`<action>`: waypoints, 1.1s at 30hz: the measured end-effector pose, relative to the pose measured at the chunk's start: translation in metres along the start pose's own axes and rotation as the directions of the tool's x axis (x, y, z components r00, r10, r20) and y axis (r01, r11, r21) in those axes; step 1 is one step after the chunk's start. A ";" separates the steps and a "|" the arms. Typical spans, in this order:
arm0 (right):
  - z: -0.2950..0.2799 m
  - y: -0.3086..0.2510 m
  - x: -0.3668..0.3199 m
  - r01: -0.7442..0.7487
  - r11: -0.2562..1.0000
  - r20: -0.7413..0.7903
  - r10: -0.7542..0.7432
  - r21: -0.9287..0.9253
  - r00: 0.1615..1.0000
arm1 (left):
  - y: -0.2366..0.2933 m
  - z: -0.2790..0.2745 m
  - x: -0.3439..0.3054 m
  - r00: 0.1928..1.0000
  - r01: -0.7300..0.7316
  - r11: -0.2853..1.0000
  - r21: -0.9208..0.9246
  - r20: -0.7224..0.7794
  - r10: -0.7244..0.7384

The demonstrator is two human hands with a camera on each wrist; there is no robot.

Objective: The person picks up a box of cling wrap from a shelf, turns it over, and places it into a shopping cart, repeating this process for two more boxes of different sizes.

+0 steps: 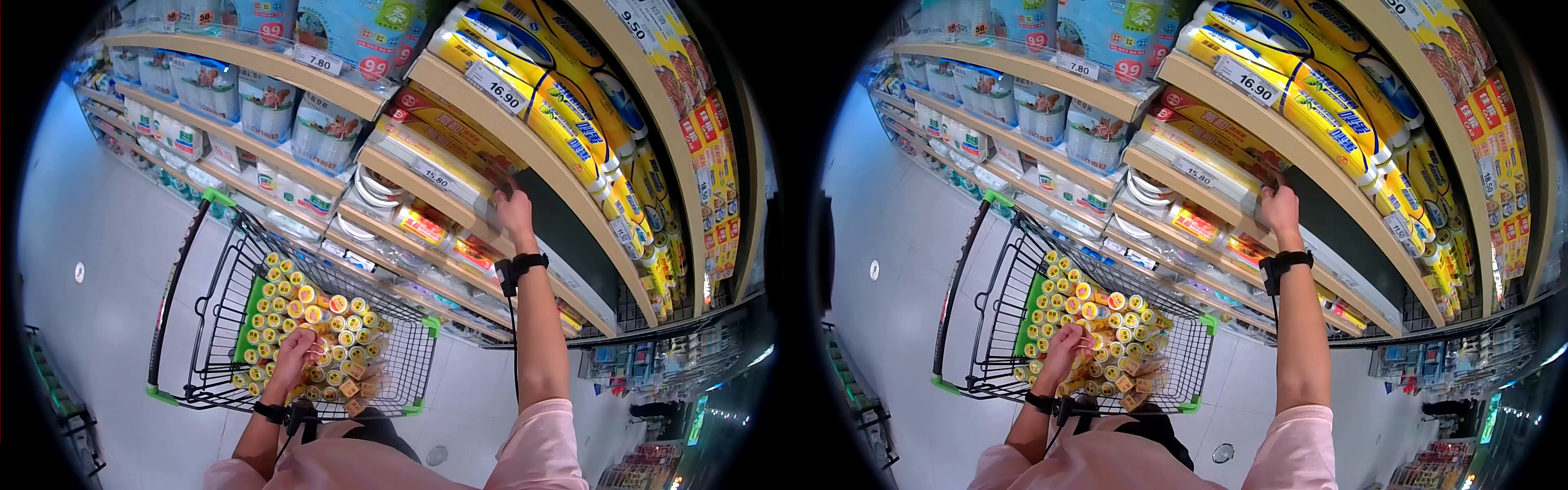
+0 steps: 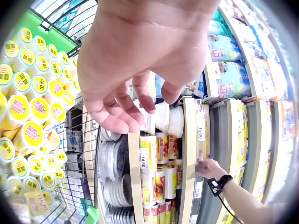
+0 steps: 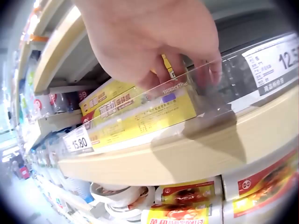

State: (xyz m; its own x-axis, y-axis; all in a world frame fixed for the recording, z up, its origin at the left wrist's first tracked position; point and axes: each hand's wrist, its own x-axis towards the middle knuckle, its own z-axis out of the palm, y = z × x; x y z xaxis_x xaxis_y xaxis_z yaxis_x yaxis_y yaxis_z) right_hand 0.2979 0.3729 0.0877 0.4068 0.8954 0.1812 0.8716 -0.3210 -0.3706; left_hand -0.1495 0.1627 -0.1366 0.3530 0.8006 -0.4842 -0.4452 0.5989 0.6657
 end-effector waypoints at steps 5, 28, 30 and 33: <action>0.006 0.017 0.018 0.042 0.998 0.090 -0.037 -0.054 0.995 | 0.012 -0.006 -0.007 1.000 -0.021 1.000 0.000 -0.004 0.021; -0.023 0.000 -0.045 0.216 0.780 -0.230 -0.095 0.587 0.969 | 0.033 0.008 -0.013 0.995 -0.023 0.999 -0.031 0.094 0.026; -0.026 0.003 -0.055 0.174 0.650 -0.223 -0.007 0.739 0.975 | 0.033 0.017 -0.014 0.994 -0.014 0.999 -0.046 0.111 0.019; -0.041 -0.006 -0.073 -0.050 0.512 -0.091 0.247 0.857 0.965 | 0.033 0.031 -0.014 0.987 -0.014 0.997 -0.078 0.160 0.026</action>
State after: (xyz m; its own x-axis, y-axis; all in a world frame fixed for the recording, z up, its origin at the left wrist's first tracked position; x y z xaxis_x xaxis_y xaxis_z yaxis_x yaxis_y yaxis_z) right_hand 0.2744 0.2970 0.1139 0.6325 0.7564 0.1667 0.1915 0.0558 -0.9799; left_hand -0.1438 0.1704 -0.0905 0.4683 0.8025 -0.3696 -0.5131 0.5876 0.6257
